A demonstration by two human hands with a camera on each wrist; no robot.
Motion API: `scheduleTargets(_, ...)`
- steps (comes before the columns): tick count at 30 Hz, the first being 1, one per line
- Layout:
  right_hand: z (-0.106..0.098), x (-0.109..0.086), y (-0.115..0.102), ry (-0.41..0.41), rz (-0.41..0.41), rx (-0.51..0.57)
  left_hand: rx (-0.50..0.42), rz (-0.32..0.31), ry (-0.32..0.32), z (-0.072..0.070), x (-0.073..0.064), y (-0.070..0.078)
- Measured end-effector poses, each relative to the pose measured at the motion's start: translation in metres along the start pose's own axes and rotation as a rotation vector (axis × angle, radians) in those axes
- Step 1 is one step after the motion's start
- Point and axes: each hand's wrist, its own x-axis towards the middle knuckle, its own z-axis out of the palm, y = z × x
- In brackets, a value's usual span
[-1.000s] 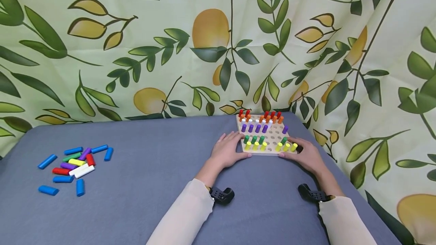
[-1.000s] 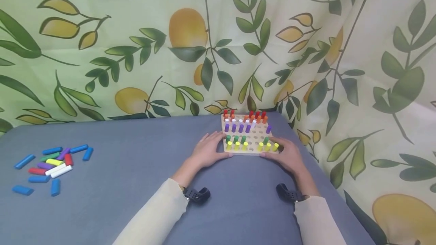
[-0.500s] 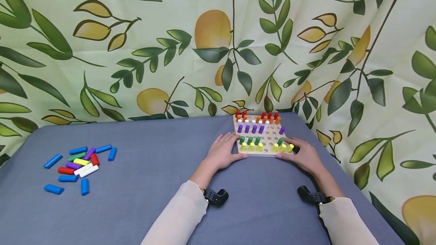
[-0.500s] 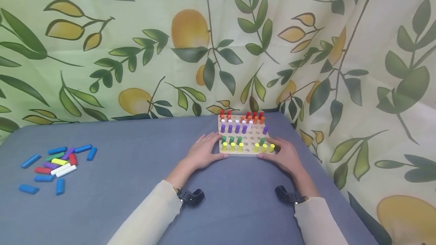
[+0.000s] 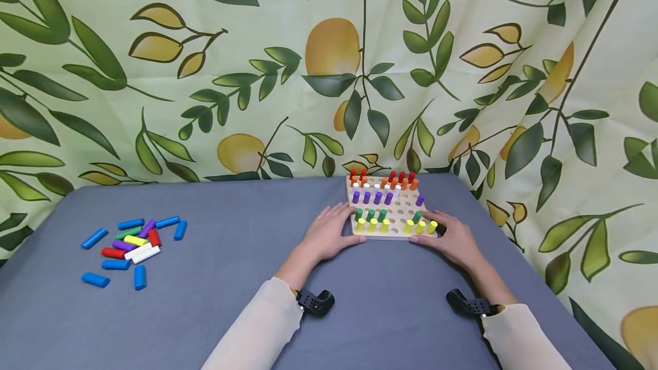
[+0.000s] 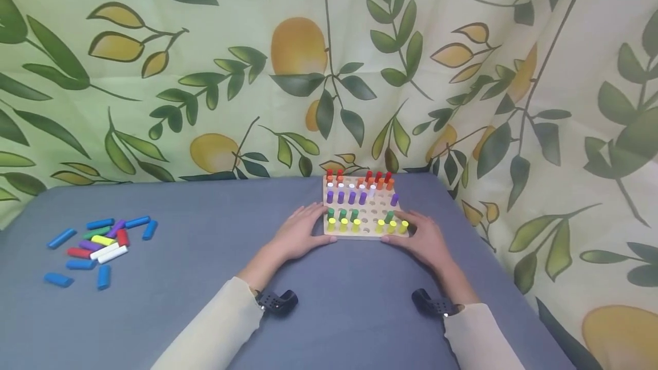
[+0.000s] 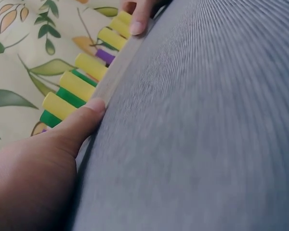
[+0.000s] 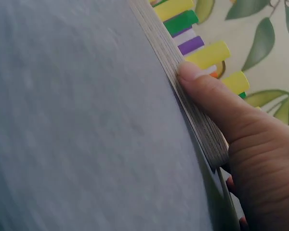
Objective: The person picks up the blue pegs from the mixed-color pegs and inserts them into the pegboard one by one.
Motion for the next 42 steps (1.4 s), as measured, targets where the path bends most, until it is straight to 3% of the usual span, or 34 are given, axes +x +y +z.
scheduleTargets(15, 0.023, 0.0, -0.034, 0.028, -0.006, 0.04, 0.033, -0.009, -0.024, -0.02, -0.02, -0.024)
scheduleTargets(42, 0.078, 0.024, -0.109, 0.022, -0.125, 0.047, 0.005, -0.121, 0.049, -0.056, -0.084, -0.09)
